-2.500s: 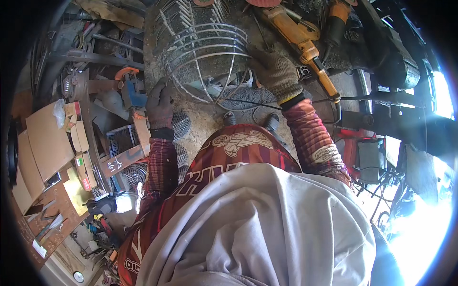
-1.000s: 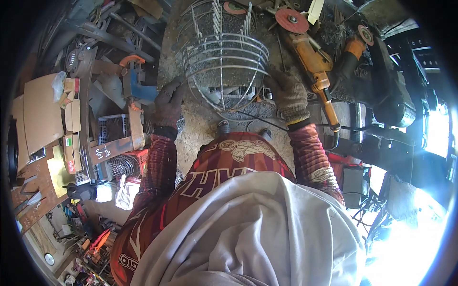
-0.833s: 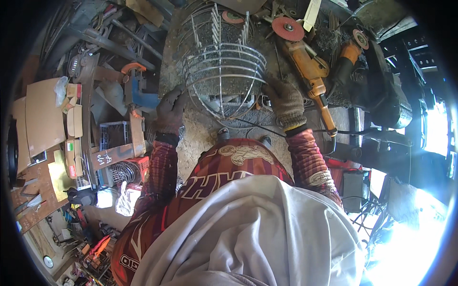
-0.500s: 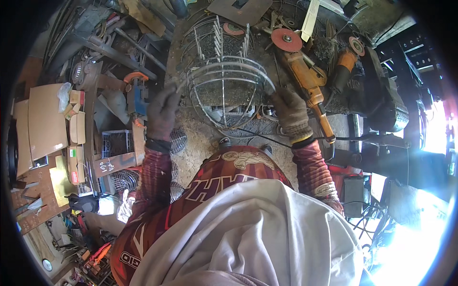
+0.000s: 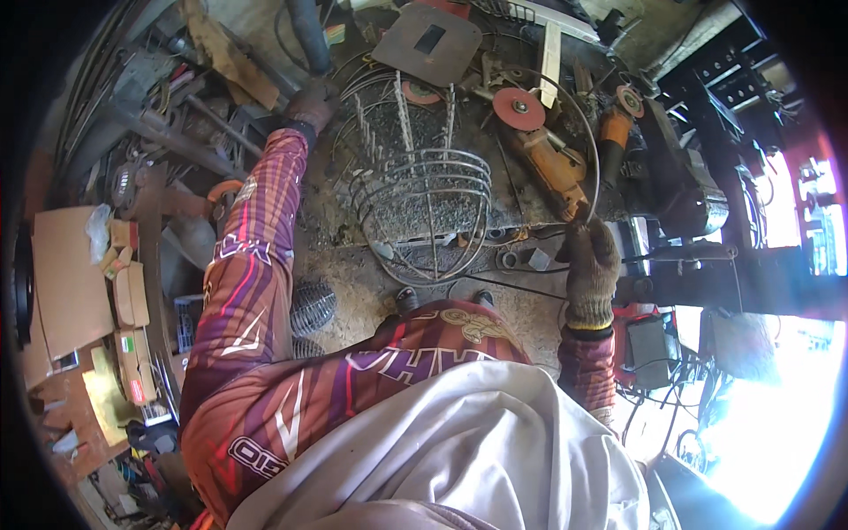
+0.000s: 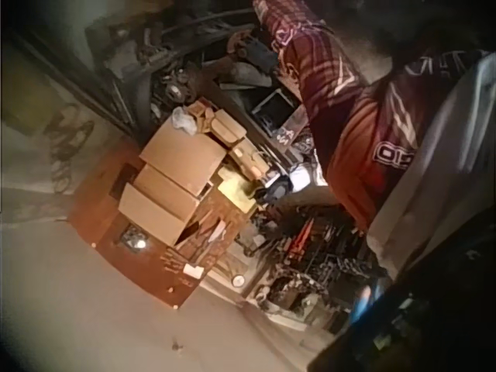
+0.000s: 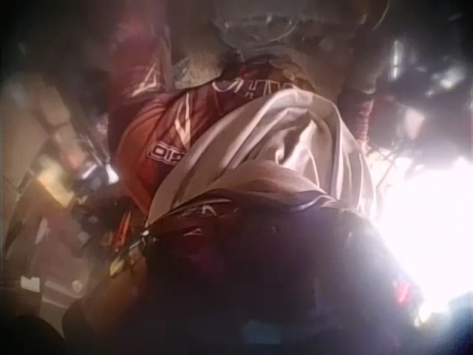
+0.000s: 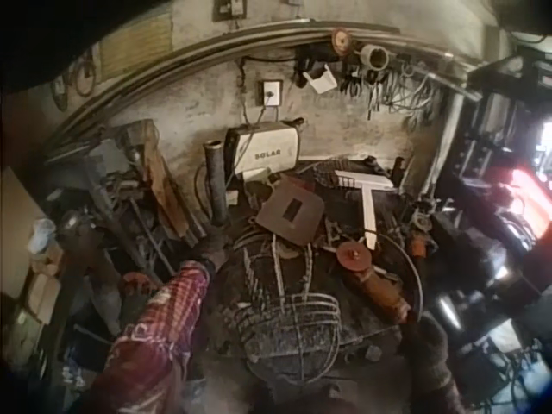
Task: The person welds the joints of a metal wire cage structure on a workbench and then uses an angle grinder to smooth a metal rod.
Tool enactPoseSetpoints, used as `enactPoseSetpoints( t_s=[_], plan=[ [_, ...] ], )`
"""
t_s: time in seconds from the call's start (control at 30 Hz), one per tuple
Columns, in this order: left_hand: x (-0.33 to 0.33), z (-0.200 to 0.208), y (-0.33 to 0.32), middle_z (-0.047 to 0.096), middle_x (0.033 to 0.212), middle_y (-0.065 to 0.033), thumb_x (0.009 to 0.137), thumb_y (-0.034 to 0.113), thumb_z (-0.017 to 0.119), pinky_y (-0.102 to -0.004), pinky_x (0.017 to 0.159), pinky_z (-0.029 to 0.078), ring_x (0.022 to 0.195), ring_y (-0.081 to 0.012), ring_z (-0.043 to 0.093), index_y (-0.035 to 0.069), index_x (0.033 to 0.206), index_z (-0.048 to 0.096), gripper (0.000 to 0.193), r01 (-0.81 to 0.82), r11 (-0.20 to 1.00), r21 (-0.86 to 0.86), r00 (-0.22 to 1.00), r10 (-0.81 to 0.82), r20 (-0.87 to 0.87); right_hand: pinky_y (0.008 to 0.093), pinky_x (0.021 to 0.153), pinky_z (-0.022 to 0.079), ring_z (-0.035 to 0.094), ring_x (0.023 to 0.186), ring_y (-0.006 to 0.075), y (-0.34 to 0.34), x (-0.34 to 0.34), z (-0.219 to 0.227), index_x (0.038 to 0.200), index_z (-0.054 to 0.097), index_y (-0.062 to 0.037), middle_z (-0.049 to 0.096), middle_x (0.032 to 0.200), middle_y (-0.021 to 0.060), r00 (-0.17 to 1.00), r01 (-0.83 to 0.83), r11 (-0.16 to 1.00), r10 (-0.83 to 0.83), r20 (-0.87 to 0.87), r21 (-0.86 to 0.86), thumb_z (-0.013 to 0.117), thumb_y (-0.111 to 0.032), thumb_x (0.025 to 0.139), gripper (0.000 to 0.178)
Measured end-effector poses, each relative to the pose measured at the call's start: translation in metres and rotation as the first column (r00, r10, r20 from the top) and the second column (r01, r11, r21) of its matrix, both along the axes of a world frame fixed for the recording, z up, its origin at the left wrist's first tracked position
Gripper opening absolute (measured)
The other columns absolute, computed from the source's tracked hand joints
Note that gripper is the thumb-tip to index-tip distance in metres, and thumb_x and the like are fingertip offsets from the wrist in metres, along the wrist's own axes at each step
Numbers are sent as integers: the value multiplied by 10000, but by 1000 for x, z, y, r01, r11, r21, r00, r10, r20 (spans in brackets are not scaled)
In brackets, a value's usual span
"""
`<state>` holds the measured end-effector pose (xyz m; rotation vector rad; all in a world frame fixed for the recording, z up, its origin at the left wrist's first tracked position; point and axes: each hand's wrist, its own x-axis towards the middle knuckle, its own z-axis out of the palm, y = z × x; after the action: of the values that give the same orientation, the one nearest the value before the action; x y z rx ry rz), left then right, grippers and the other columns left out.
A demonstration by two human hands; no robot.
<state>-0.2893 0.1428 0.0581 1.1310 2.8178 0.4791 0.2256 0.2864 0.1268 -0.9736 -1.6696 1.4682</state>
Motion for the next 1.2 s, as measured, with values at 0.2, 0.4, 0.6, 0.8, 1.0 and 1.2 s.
enactPoseSetpoints(
  t_s=[0.2,0.4,0.6,0.8,1.0,1.2],
  plan=[
    [-43,-36,36,683,1179,-211,874,219,612,-465,983,509,1108,-388,656,110,1122,723,294,-13,977,-213,997,-5,-80,223,569,431,532,617,52,-19,18,0,1181,669,-20,595,741,-25,973,226,973,-223,-59,52,636,-194,998,255],
    [-68,-54,38,695,1152,-228,878,152,607,-482,921,546,1069,-395,680,56,1088,736,264,-1,964,-265,991,-34,-128,235,583,443,545,628,65,-34,2,12,1175,668,-17,607,760,-12,966,257,961,-256,-17,98,649,-191,989,255],
    [-35,-27,51,635,1315,-210,907,179,612,-461,1021,509,1212,-386,621,86,1215,703,335,-57,922,-383,998,64,7,235,589,457,567,647,71,-41,3,9,1185,666,-15,646,831,4,959,248,968,-243,-145,17,652,-173,986,254],
    [-54,-33,46,678,991,-130,891,172,650,-408,773,526,914,-272,650,75,1031,748,196,87,984,-154,982,-58,182,225,537,442,551,617,54,-51,5,10,1185,662,-29,606,785,-29,949,277,960,-280,-142,-43,648,-258,1002,293],
    [-30,35,-3,554,642,19,912,148,687,-283,509,437,540,-122,528,52,940,736,112,24,945,327,541,-287,790,228,546,477,571,634,62,-64,7,15,1213,652,-27,632,860,-17,958,222,971,-234,-167,-88,648,-244,1000,304],
    [5,53,-18,597,789,31,958,49,629,-241,536,434,614,-75,524,53,1205,651,248,-308,782,542,115,-534,837,229,561,507,581,667,69,-66,5,13,1241,643,-18,636,882,-10,963,148,968,-188,-195,-201,640,-282,1004,355]
  ],
)
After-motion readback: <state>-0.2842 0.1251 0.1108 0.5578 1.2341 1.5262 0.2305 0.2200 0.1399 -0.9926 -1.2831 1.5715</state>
